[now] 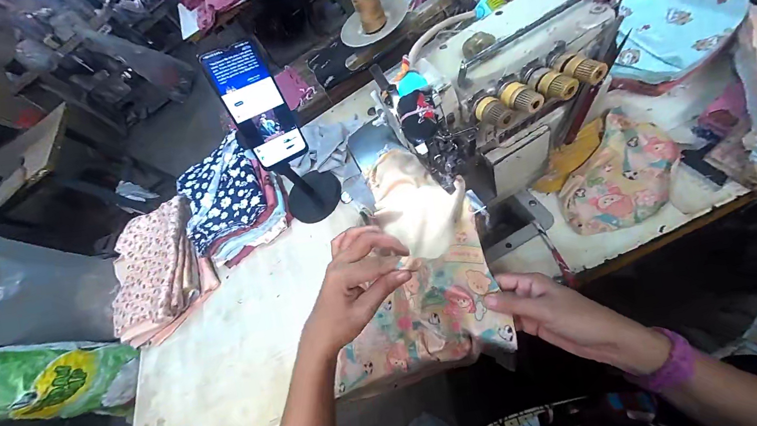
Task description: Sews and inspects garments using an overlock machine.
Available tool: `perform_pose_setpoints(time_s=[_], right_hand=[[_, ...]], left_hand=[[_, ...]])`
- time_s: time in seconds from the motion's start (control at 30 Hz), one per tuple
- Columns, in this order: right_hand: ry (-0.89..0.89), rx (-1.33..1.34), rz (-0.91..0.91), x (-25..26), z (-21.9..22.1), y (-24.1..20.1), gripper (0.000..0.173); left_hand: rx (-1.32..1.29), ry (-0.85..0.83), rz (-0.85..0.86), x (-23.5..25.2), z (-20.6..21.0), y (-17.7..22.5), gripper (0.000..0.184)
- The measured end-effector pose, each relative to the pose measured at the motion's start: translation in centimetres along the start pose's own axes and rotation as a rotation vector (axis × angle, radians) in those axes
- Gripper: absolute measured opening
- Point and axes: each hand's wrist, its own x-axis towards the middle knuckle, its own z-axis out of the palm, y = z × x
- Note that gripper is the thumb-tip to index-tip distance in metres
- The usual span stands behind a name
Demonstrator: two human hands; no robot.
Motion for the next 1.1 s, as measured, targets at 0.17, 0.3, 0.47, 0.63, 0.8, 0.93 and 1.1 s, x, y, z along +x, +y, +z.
perform_pose_setpoints(time_s=[0.17, 0.3, 0.47, 0.63, 0.8, 0.93, 1.1], right_hand=[[-0.064, -0.050, -0.039, -0.6, -1.9, -0.2, 0.013], [-0.089, -0.123, -0.103, -1.5, -3.3, -1.3, 0.011], [-0.102, -0.197, -0.143, 0.3, -3.7, -3.7, 0.012], [-0.098, -0.227, -0.172, 2.2, -3.6, -3.8, 0.011], [-0.049, -0.260, -0.198, 1.4, -3.5, -3.0, 0.012], [0.001, -0.305, -0.216, 0.6, -3.3, -1.8, 0.013], [0.009, -0.298, -0.299, 1.1, -3.0, -2.2, 0.012]], left_hand=[[-0.094, -0.088, -0.100, 2.7, 1.4, 5.9, 0.029], [0.038, -0.148, -0.204, 5.0, 2.1, 9.3, 0.034], [0.251, -0.190, -0.316, 7.1, 4.0, 9.8, 0.032], [0.381, -0.093, -0.267, 4.7, 7.3, 7.2, 0.018], [0.370, 0.004, -0.194, 2.6, 8.5, 6.6, 0.017], [0.399, 0.027, -0.180, 1.6, 9.4, 6.5, 0.017], [0.439, 0.093, -0.131, 2.0, 9.8, 5.9, 0.015]])
